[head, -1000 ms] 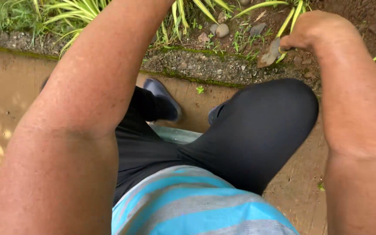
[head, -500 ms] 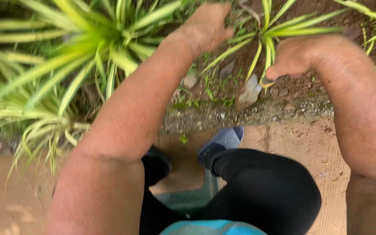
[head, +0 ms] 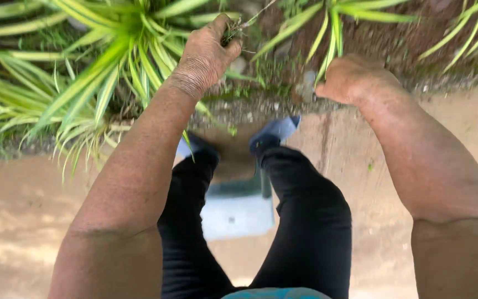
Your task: The person removes weeds from a garden bed using their hands and a hand trowel. They pull plants from the soil, use the trowel to loosen roots, and clear debris from the concrete edge while moving stones aside.
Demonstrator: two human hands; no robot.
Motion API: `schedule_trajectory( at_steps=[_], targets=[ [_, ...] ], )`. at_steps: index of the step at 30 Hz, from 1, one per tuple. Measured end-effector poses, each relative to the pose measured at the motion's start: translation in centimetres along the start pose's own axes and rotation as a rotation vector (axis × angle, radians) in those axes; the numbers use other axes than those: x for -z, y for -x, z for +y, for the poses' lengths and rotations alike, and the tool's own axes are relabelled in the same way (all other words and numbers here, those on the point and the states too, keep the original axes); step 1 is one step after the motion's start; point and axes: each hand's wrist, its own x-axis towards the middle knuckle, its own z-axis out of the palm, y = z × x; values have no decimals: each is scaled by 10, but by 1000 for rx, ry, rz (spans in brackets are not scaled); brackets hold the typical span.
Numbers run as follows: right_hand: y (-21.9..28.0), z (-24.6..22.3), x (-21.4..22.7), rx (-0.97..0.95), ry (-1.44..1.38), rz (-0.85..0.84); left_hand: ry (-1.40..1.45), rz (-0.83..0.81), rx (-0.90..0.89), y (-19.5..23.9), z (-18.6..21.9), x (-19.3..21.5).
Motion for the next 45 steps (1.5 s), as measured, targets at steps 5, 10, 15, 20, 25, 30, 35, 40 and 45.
schedule_trajectory(
  at_steps=[5,10,15,20,25,30,35,40,45],
  targets=[
    [37,-22,-41,-59,-149,85,6,-134,127,67,-6,-41],
    [54,-34,-59,-174,-218,11,-87,-369,438,123,-51,-99],
    [59,-24,-70,-203,-226,-18,-109,-176,376,168,-132,-162],
    [61,-1,-71,-91,-283,86,-85,-35,523,178,-139,-183],
    [56,34,-91,-21,-359,124,-105,209,457,113,-133,-205],
    [56,53,-117,-76,-256,-24,-355,186,300,26,-134,-226],
    [49,66,-134,0,-215,104,-648,-58,324,-27,-141,-247],
    [50,70,-141,20,-141,87,-563,-202,468,-44,-145,-248],
    [52,71,-149,91,-226,299,-588,-353,436,-60,-148,-257]
  ],
)
